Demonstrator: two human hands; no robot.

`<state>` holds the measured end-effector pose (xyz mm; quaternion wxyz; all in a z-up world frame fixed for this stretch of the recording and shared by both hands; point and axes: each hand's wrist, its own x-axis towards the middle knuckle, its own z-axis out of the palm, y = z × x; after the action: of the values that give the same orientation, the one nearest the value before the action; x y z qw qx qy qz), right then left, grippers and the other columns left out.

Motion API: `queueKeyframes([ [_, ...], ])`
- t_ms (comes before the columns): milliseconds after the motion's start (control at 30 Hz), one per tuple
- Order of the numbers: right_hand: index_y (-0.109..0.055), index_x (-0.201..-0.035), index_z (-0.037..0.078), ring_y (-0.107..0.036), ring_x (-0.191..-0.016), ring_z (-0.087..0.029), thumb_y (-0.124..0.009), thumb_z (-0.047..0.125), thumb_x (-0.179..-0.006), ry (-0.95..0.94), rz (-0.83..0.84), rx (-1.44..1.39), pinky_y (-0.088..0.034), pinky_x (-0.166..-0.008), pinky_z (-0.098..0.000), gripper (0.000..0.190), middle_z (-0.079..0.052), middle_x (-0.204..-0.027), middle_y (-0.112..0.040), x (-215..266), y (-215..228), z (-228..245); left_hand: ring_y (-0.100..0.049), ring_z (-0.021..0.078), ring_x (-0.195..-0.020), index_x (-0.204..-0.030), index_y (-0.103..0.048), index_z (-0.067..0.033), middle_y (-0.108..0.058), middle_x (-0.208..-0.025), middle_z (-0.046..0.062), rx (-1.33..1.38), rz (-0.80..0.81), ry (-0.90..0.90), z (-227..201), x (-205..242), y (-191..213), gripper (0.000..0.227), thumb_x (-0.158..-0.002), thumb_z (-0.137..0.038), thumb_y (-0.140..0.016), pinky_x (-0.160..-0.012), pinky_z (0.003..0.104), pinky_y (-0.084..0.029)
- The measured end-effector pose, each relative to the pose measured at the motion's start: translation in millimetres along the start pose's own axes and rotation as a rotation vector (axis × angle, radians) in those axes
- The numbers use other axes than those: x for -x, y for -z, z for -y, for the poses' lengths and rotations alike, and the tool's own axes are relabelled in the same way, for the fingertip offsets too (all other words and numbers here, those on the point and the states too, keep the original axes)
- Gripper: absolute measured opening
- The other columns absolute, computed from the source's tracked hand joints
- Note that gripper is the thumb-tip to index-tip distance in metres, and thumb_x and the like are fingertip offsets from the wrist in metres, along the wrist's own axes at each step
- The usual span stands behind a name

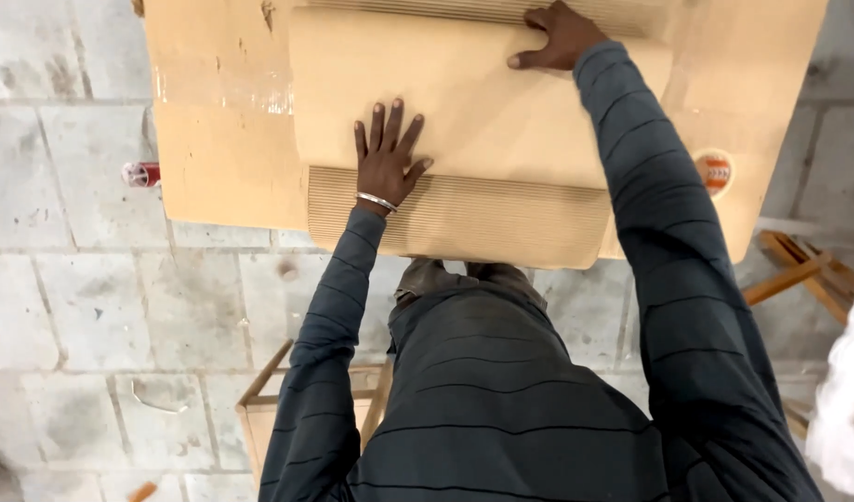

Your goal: The person wraps a wooden stool in protective foam and cardboard, securing it with tape.

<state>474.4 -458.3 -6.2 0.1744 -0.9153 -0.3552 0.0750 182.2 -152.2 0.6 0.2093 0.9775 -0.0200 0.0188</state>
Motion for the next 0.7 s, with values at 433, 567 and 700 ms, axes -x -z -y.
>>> queueKeyframes([
  [433, -0.063, -0.14, 0.011, -0.057, -0.118, -0.043, -0.088, 0.061, -0.079, -0.043, 0.264, -0.111, -0.046, -0.099, -0.0567, 0.083, -0.018, -0.135, -0.062, -19, 5, 16, -0.006, 0.0325, -0.162, -0.163, -0.043, -0.0266, -0.017, -0.175, 0.008, 0.008, -0.011, -0.002, -4, 1, 2, 0.07, -0.105, -0.065, -0.05, -0.128, 0.06, 0.002],
  [567, -0.065, -0.137, 0.012, -0.06, -0.124, -0.036, -0.087, 0.058, -0.077, -0.129, 0.297, -0.156, -0.048, -0.103, -0.0483, 0.079, -0.013, -0.135, -0.065, -12, 24, 40, -0.006, 0.033, -0.162, -0.164, -0.043, -0.0266, -0.017, -0.175, 0.008, 0.001, -0.009, 0.0, -1, 1, -3, 0.07, -0.105, -0.064, -0.051, -0.128, 0.061, 0.002],
  [700, -0.071, -0.13, 0.01, -0.065, -0.119, -0.034, -0.086, 0.057, -0.082, -0.058, 0.095, -0.156, -0.052, -0.099, -0.046, 0.069, -0.012, -0.13, -0.069, 3, 17, 41, -0.005, 0.0329, -0.162, -0.163, -0.043, -0.0267, -0.017, -0.175, 0.008, -0.005, -0.019, -0.005, 0, 0, -5, 0.07, -0.105, -0.065, -0.05, -0.128, 0.061, 0.002],
])
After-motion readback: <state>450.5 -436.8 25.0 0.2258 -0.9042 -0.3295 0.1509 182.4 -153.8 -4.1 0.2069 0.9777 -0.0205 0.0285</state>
